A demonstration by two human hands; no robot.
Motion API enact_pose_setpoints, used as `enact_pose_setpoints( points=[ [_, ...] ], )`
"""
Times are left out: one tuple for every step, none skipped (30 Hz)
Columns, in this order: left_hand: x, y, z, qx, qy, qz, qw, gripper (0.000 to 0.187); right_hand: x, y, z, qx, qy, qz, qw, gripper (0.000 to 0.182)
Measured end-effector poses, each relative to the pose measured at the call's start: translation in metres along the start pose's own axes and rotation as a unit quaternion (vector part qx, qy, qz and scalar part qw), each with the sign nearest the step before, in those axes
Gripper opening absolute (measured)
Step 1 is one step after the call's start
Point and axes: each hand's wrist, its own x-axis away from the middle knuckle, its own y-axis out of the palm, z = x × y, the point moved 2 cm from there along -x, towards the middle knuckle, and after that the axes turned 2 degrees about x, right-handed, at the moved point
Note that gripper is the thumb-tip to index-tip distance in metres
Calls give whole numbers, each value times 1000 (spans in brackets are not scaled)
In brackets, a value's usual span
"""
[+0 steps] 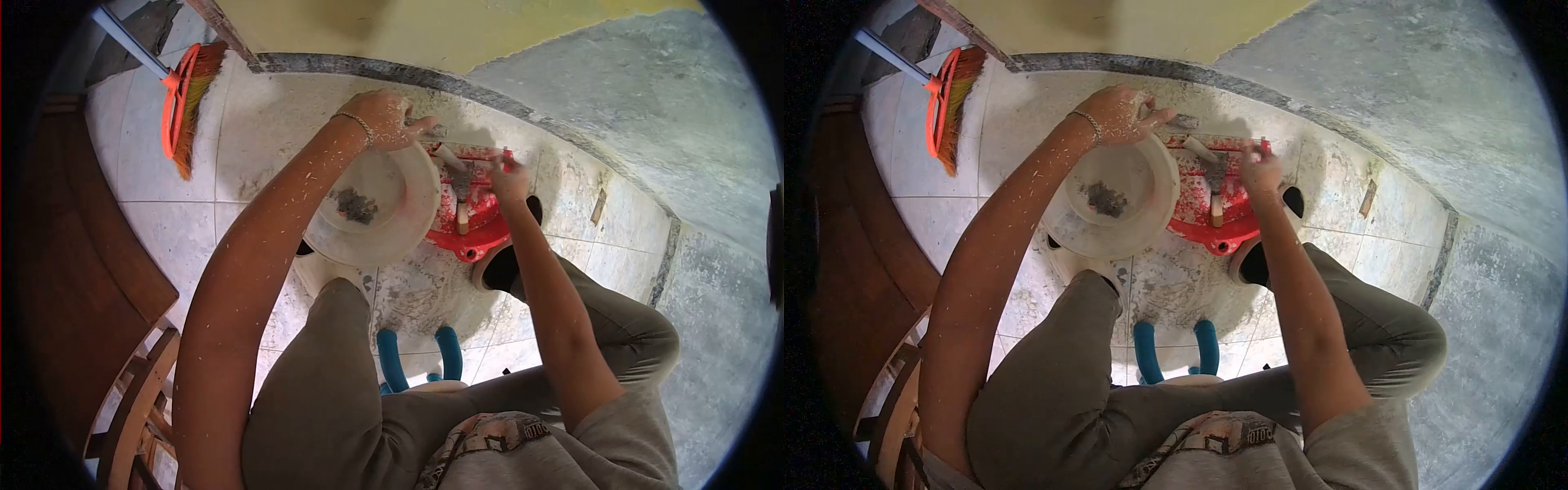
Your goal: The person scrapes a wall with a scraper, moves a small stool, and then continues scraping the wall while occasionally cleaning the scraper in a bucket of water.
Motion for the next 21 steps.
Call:
enact_pose_setpoints(
  points=[
    [-1,0,0,2,1,2,1000,74,1,-3,-7,200,-62,165,964,30],
    [-1,1,-1,6,0,3,1000,75,5,5,-6,-61,-132,219,965,27],
    [-2,1,-2,7,-4,2,1000,75,22,14,-25,-108,-198,187,956,26],
    [-4,1,-3,48,-6,0,999,74,49,20,-53,-155,-261,155,940,25],
    [-5,2,-3,88,-6,-3,996,72,75,31,-69,-63,-308,86,945,22],
    [-6,2,-4,86,-6,-5,996,72,99,44,-84,28,-352,17,936,19],
    [-7,2,-6,98,-1,-3,995,73,118,63,-98,127,-370,-98,915,16],
    [-7,1,-6,111,5,-2,994,73,131,84,-106,223,-380,-210,873,13],
    [-7,-2,-5,107,7,-2,994,73,132,109,-97,317,-391,-261,824,17],
    [-5,-3,-3,111,-6,-24,993,76,130,136,-78,408,-396,-309,763,24],
    [-5,-5,-1,115,-19,-45,992,79,129,160,-62,450,-395,-271,753,29],
    [-5,-5,-1,113,-17,-44,992,79,127,180,-49,492,-392,-233,741,33],
    [-6,-3,-2,110,-17,-36,993,79,125,198,-44,492,-392,-231,742,33],
    [-7,-1,-3,107,-18,-27,994,78,121,213,-41,531,-362,-236,729,36],
    [-7,1,-4,106,-17,-27,994,78,118,223,-38,568,-331,-240,714,39],
    [-8,2,-5,106,-18,-21,994,78,117,230,-36,567,-331,-238,715,39],
    [-10,4,-7,104,-17,-14,994,77,114,235,-33,572,-303,-267,714,41],
    [-11,4,-9,100,-15,-12,995,77,111,238,-32,576,-275,-293,712,42],
    [-10,5,-10,104,-16,1,994,70,108,239,-32,574,-276,-288,715,42],
    [-11,6,-10,107,-15,17,994,64,104,238,-29,580,-270,-333,693,46],
    [-13,7,-11,98,-5,23,995,64,98,236,-28,583,-265,-374,670,50]
  ],
)
